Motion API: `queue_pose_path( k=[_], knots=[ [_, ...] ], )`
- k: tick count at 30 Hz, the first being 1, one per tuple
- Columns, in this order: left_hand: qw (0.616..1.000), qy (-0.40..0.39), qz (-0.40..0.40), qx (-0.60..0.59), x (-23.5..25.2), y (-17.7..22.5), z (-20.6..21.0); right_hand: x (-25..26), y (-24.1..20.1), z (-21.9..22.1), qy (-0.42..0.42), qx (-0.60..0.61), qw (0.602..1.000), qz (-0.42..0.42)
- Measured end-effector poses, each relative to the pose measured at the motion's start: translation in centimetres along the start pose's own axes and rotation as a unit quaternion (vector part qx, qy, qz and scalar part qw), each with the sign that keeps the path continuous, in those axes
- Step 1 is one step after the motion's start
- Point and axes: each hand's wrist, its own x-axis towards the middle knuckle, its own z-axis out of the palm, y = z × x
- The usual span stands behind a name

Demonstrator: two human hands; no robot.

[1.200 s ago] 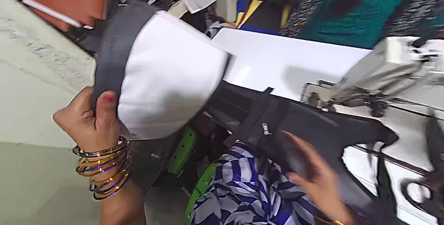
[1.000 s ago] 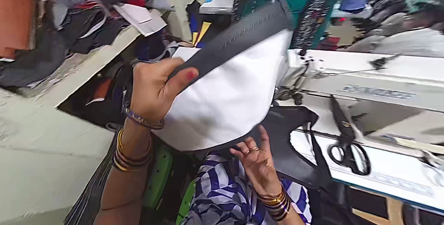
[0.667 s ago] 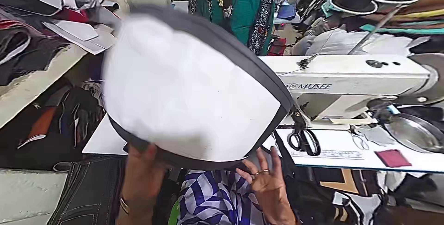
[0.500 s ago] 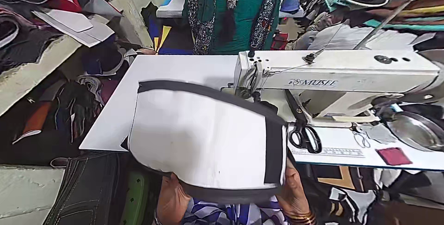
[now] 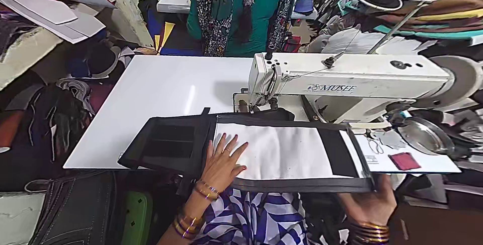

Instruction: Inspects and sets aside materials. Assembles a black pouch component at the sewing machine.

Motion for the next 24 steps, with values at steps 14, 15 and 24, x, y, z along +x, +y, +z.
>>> queue_pose_path(
  k=[14,15,24],
  knots=[
    [0.991,0.038,-0.119,-0.053,3.0,-3.3,1.0,-4.7,13.4,12.9,-0.305,-0.779,0.49,-0.244],
    [0.991,0.027,-0.125,-0.03,3.2,-3.1,0.9,-4.2,12.4,13.0,-0.314,-0.767,0.519,-0.211],
    [0.992,0.085,-0.049,-0.08,3.4,-5.1,1.6,1.3,7.9,10.3,-0.191,-0.636,0.747,-0.042]
  ],
)
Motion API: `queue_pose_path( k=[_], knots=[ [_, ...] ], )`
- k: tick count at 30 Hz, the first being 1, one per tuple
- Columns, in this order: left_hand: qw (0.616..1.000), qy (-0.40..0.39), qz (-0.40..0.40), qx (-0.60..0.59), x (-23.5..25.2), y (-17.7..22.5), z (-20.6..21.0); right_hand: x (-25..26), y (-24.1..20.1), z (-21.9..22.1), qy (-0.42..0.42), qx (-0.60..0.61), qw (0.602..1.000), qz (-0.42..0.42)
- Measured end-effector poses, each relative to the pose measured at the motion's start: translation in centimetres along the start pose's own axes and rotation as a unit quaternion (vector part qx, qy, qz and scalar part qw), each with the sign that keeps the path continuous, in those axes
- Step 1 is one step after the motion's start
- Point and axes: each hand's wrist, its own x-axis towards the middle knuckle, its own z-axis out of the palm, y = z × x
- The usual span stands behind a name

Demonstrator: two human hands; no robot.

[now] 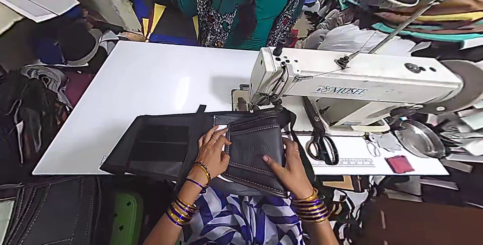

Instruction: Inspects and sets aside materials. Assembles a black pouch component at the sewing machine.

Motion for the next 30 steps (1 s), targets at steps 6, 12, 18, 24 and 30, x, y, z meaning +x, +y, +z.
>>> queue_pose_path(
  k=[6,12,18,24,30],
  knots=[
    [1.0,-0.023,0.003,0.014,-0.1,-0.7,-0.3,0.7,3.2,-1.5,-0.019,0.322,0.944,0.071],
    [0.994,-0.087,-0.031,0.058,1.8,1.5,-0.9,1.8,8.1,-7.3,0.043,0.267,0.958,0.094],
    [0.974,-0.192,0.031,0.119,7.3,3.8,2.0,2.7,7.8,-8.0,0.006,0.263,0.96,0.091],
    [0.972,-0.18,0.018,0.147,8.0,2.7,3.2,2.5,8.2,-7.6,0.011,0.253,0.962,0.098],
    [0.975,-0.17,0.013,0.144,8.7,2.8,3.1,3.0,7.7,-7.8,0.003,0.245,0.964,0.105]
  ],
)
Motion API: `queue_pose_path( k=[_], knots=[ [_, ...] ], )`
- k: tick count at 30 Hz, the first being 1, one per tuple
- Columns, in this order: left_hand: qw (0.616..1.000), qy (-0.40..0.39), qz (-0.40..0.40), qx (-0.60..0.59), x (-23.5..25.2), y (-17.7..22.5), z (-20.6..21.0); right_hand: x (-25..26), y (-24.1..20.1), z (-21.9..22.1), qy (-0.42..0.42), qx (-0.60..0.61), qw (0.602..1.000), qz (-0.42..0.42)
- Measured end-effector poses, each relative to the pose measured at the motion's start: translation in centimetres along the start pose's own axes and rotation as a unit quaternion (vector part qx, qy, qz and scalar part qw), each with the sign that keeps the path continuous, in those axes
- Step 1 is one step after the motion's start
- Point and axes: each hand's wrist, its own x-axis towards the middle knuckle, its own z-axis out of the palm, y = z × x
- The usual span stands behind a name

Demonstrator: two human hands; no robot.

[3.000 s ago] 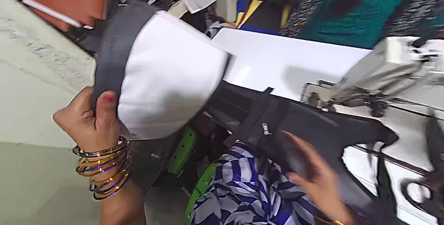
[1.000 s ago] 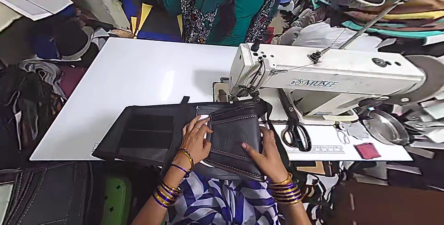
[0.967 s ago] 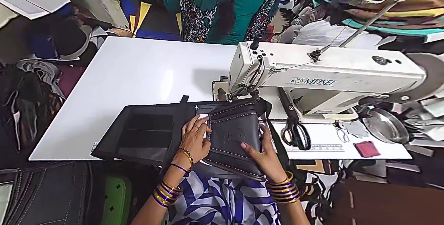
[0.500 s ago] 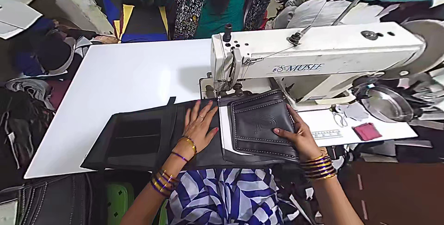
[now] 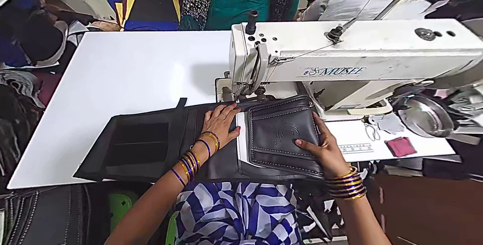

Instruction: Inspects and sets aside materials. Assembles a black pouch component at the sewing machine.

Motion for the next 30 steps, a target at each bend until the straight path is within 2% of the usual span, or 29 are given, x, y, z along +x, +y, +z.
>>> queue_pose_path(
  k=[10,13,15,17,19,21,22,25,30],
  knots=[
    [1.0,0.016,0.013,0.014,0.8,-0.6,0.0,1.8,0.0,0.4,0.009,-0.03,0.999,0.013],
    [0.998,-0.049,-0.024,-0.04,-1.1,2.5,0.1,2.4,-0.1,0.3,0.001,-0.067,0.998,0.013],
    [0.993,-0.102,-0.047,-0.044,-2.8,4.8,0.7,2.8,-0.7,-0.6,0.006,-0.151,0.988,-0.002],
    [0.993,-0.105,-0.054,-0.029,-3.4,5.4,1.5,3.0,-1.5,-2.8,0.079,-0.3,0.948,-0.066],
    [0.995,-0.089,-0.048,-0.019,-3.2,5.3,1.9,3.7,-1.8,-6.0,0.186,-0.457,0.864,-0.097],
    [0.995,-0.088,-0.05,-0.009,-3.1,5.1,2.0,5.4,0.9,-7.9,0.251,-0.536,0.798,-0.11],
    [0.995,-0.088,-0.05,-0.007,-3.1,5.1,2.0,6.1,2.2,-8.1,0.264,-0.557,0.781,-0.106],
    [0.995,-0.084,-0.05,-0.007,-3.6,5.3,2.1,6.7,2.9,-7.3,0.267,-0.555,0.784,-0.083],
    [0.997,-0.069,-0.037,-0.004,-4.9,5.8,2.5,6.8,-0.1,-6.8,0.248,-0.554,0.794,-0.031]
  ],
)
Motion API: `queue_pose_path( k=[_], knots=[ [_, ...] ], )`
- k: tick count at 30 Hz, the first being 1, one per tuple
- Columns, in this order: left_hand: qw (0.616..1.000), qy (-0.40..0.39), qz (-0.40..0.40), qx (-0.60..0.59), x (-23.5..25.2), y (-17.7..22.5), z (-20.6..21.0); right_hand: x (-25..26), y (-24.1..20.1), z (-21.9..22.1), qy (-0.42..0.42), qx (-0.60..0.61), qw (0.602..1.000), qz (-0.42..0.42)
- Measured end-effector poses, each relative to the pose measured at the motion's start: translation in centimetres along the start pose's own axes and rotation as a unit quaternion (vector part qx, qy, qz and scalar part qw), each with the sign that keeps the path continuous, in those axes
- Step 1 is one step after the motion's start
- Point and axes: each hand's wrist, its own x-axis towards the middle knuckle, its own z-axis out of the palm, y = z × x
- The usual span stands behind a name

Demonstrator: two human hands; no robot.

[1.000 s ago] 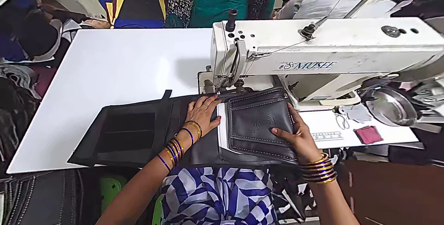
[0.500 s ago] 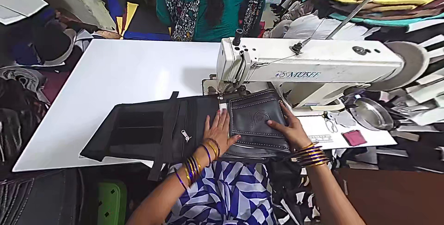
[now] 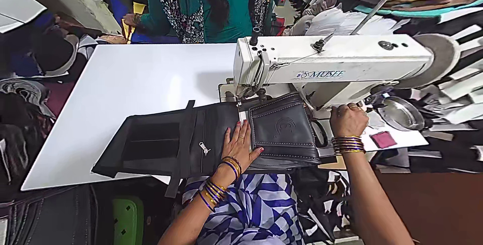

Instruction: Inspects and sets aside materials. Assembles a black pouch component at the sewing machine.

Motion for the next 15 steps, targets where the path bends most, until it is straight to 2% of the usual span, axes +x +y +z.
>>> queue_pose_path(
  k=[2,4,5,7,9,10,13,15],
  knots=[
    [1.0,-0.005,-0.002,-0.002,-0.2,0.2,0.0,-0.1,0.2,-1.5,0.005,0.026,0.999,-0.045],
    [1.0,0.001,-0.002,-0.005,0.0,0.2,0.1,-2.0,-0.5,-3.6,0.017,0.122,0.98,-0.154],
    [1.0,0.004,-0.003,-0.009,0.2,0.2,0.1,-3.7,-1.7,-4.6,0.016,0.179,0.958,-0.225],
    [1.0,0.001,-0.009,-0.012,0.7,0.2,-0.1,-8.2,-5.1,-4.9,-0.034,0.282,0.886,-0.367],
    [1.0,-0.015,-0.003,-0.02,1.1,-0.2,-0.9,-12.3,-8.2,-3.4,-0.113,0.292,0.818,-0.482],
    [0.999,-0.034,0.017,-0.027,1.0,-0.7,-1.7,-13.5,-9.2,-2.1,-0.12,0.268,0.802,-0.52],
    [0.981,-0.123,0.144,-0.041,-1.1,-3.7,-3.7,-14.5,-9.7,0.5,-0.086,0.234,0.799,-0.547],
    [0.971,-0.123,0.2,-0.044,-3.5,-5.3,-3.6,-14.0,-9.7,0.6,-0.086,0.232,0.798,-0.55]
  ],
)
